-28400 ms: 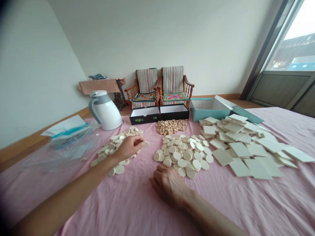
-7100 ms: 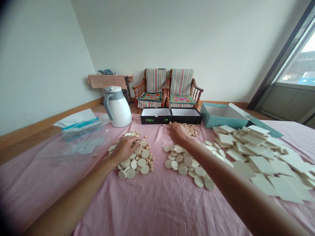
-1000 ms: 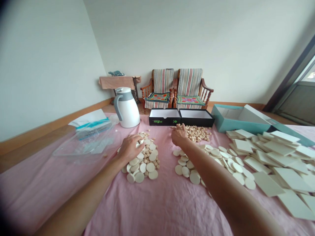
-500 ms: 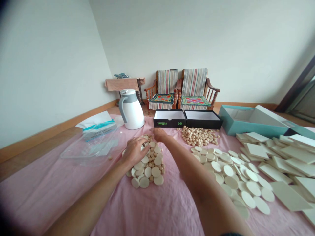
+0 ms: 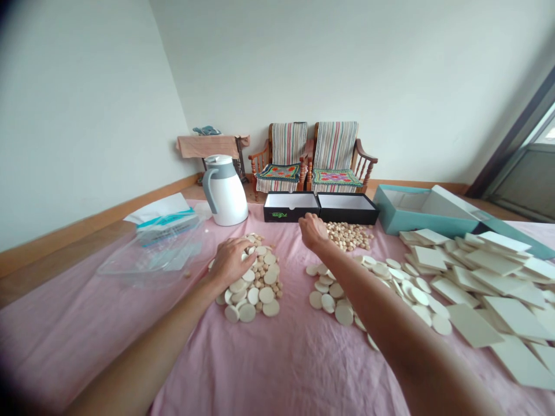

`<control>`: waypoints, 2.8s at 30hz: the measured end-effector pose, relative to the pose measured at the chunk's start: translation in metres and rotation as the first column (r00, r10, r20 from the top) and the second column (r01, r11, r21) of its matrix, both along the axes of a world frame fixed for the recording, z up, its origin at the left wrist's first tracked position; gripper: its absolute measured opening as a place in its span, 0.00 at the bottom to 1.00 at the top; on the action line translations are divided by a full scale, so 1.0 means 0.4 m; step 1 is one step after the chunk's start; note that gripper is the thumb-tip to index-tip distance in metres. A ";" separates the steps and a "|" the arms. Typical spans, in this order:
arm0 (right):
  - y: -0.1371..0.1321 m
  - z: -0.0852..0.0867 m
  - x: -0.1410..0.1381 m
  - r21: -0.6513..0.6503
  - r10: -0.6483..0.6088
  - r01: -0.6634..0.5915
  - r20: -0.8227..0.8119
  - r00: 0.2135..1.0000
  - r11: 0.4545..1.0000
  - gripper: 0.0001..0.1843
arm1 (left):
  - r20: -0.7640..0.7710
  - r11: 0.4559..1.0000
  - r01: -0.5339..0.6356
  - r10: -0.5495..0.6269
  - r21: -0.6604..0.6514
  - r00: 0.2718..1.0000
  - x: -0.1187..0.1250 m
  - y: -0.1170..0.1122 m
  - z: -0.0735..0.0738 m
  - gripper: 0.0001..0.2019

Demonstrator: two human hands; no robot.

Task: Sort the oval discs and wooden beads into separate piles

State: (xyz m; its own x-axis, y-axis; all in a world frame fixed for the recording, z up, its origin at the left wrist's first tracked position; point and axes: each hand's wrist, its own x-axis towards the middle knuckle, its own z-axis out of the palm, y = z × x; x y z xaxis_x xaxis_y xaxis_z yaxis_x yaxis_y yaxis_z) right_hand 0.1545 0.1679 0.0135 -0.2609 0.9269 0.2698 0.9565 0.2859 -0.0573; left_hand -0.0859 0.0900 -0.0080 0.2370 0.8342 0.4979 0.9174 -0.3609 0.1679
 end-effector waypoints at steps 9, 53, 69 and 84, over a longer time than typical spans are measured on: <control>-0.106 -0.038 -0.077 -0.194 0.254 -0.290 -0.189 0.949 0.937 0.13 | 0.001 1.000 0.015 -0.015 -0.004 1.000 0.001 0.002 0.004 0.09; -0.060 -0.021 -0.005 0.003 -0.034 0.034 -0.122 0.992 0.999 0.18 | -0.028 1.000 -0.026 0.026 -0.016 0.999 0.008 -0.005 0.012 0.09; -0.319 -0.056 -0.082 -0.140 0.265 -0.357 -0.439 0.859 0.924 0.11 | -0.012 1.000 0.002 -0.003 -0.023 1.000 0.009 -0.003 0.012 0.10; -0.095 -0.011 0.030 0.009 -0.038 0.042 -0.237 0.971 0.999 0.17 | -0.018 1.000 0.002 -0.002 -0.023 1.000 0.005 -0.001 0.009 0.10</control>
State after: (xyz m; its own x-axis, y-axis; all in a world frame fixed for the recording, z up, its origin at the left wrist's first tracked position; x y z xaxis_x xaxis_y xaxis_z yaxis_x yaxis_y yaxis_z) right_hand 0.1665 0.1298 0.0090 -0.1510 0.9311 0.3320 0.9270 0.2500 -0.2794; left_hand -0.0838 0.0896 -0.0042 0.2475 0.8447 0.4745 0.9195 -0.3592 0.1598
